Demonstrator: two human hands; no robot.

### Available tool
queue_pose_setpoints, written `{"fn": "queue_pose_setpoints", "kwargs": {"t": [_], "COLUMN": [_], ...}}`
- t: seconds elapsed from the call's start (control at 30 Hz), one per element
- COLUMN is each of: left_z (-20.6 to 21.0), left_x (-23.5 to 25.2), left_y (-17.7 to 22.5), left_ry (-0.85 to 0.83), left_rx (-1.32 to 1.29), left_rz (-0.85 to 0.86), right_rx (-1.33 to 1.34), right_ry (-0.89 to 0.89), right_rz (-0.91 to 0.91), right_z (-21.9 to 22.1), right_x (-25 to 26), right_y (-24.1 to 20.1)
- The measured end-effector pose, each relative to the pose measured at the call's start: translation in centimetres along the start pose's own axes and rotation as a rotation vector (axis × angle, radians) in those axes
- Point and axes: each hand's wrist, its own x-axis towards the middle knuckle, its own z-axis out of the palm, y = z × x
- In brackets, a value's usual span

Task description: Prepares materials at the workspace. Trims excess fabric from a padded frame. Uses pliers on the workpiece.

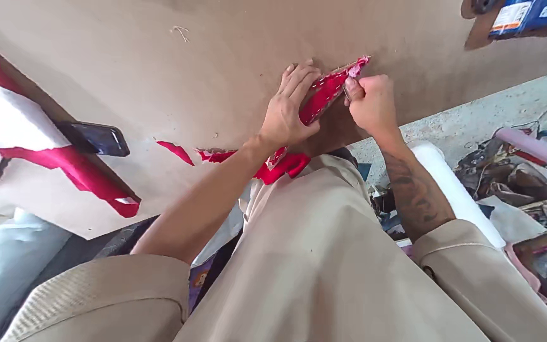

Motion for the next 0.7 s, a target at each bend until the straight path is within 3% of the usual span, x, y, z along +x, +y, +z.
{"fn": "queue_pose_setpoints", "kwargs": {"t": [0.1,0.23,0.37,0.43,0.53,0.63,0.7], "left_z": [0.1,0.1,0.0,0.0,-0.6,-2.1,-2.8], "left_x": [-0.5,-0.4,-0.3,-0.3,-0.7,-1.9,-3.5], "left_y": [0.0,-0.2,-0.2,-0.2,0.6,3.2,4.9], "left_ry": [-0.008,0.005,-0.001,0.000,-0.020,0.046,0.127], "left_rx": [-0.008,-0.018,-0.017,-0.041,-0.111,-0.027,0.121], "left_rz": [-0.005,-0.008,-0.001,0.001,-0.064,-0.312,-0.475], "right_rx": [0.515,0.316,0.659,0.563,0.165,-0.277,-0.416], "right_ry": [-0.211,-0.158,-0.223,-0.122,-0.001,0.049,0.160], "right_rz": [0.225,0.151,0.151,0.017,-0.157,-0.203,-0.123], "right_z": [-0.2,-0.5,0.0,1.0,0.5,-3.1,-5.1], "right_x": [0.1,0.1,0.4,0.3,-0.8,-3.8,-4.7], "right_y": [0.4,0.0,1.2,1.9,1.9,1.0,1.3]}}
